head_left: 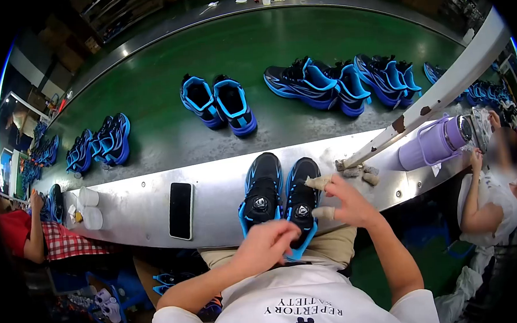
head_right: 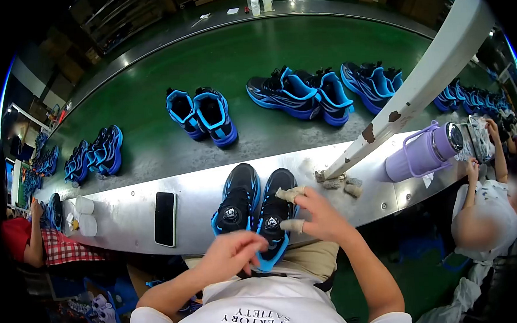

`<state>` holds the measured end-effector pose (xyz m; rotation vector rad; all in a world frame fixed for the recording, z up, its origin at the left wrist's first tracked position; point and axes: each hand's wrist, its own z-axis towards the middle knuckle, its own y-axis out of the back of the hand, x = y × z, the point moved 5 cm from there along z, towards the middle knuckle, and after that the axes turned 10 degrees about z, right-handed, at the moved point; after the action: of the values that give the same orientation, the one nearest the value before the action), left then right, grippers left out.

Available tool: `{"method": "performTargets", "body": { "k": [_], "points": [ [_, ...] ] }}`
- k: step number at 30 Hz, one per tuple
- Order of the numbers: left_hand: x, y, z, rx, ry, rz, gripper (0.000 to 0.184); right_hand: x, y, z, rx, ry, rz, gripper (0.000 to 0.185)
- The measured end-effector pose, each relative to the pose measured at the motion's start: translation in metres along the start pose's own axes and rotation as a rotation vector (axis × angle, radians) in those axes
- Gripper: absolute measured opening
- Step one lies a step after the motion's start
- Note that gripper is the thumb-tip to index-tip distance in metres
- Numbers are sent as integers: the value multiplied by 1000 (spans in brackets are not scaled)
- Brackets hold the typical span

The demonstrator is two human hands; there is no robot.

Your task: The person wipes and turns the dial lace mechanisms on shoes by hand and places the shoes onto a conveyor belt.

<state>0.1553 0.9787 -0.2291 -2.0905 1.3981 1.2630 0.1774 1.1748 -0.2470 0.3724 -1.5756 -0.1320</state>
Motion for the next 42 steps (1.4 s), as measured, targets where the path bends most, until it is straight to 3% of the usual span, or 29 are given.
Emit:
{"method": "performTargets", "body": {
  "k": [2, 4, 6, 10, 12, 15, 16, 17, 18, 20, 21, 23, 24, 27, 30, 31, 34, 35, 38, 39, 42],
  "points": [
    [-22, 22, 4, -284, -361, 368, 16, 3, -4, -8, -10, 21, -43, 64],
    [-31, 42, 4, -424, -427, 313, 16, 12, -9, -13, -42, 62, -79, 60],
    [-30, 61, -2, -570, -587, 446, 16, 8, -7, -9, -76, 42, 45, 47],
    [-3, 62, 20, -370, -339, 462, 24, -1, -4, 6, -108, -81, 132, 35],
    [4, 55, 28, -455, -419, 527, 28, 9, -10, 33, -124, 96, -48, 36],
    [6, 57, 25, -448, -325, 460, 25, -7, -24, 82, -188, 153, -263, 48],
    [7, 58, 27, -389, -385, 535, 21, -17, -33, 100, -198, 102, -361, 50],
    [14, 55, 34, -210, -424, 464, 19, -41, -48, 117, -217, 198, -437, 49],
    [17, 52, 37, -154, -655, 428, 19, -58, -66, 135, -89, 238, -419, 47],
    [25, 56, 40, -205, -648, 460, 24, -84, -90, 149, -69, 187, -490, 46],
    [18, 58, 34, -179, -347, 403, 27, -89, -95, 156, -33, 169, -508, 49],
    [10, 53, 31, -348, -404, 498, 31, -71, -88, 154, 116, -43, -411, 55],
    [13, 52, 32, -379, -382, 537, 31, -73, -90, 154, 98, -15, -437, 55],
    [11, 53, 37, -103, -411, 318, 28, -76, -89, 149, 70, 64, -433, 56],
    [-8, 48, 25, -379, -376, 314, 32, -80, -90, 151, 49, 50, -433, 55],
    [14, 48, 36, -392, -280, 348, 42, -80, -90, 150, 52, 53, -429, 55],
    [30, 46, 42, -27, -344, 351, 37, -77, -86, 144, 63, 59, -416, 55],
    [25, 48, 42, -136, -401, 218, 27, -78, -84, 145, 59, 71, -412, 55],
    [-2, 42, 28, -515, -431, 525, 28, -83, -85, 149, 51, 71, -406, 55],
    [5, 42, 34, -505, -405, 515, 28, -86, -85, 150, 5, 118, -426, 54],
    [22, 48, 49, -149, -438, 269, 29, -97, -84, 150, -39, 263, -347, 51]
  ]
}}
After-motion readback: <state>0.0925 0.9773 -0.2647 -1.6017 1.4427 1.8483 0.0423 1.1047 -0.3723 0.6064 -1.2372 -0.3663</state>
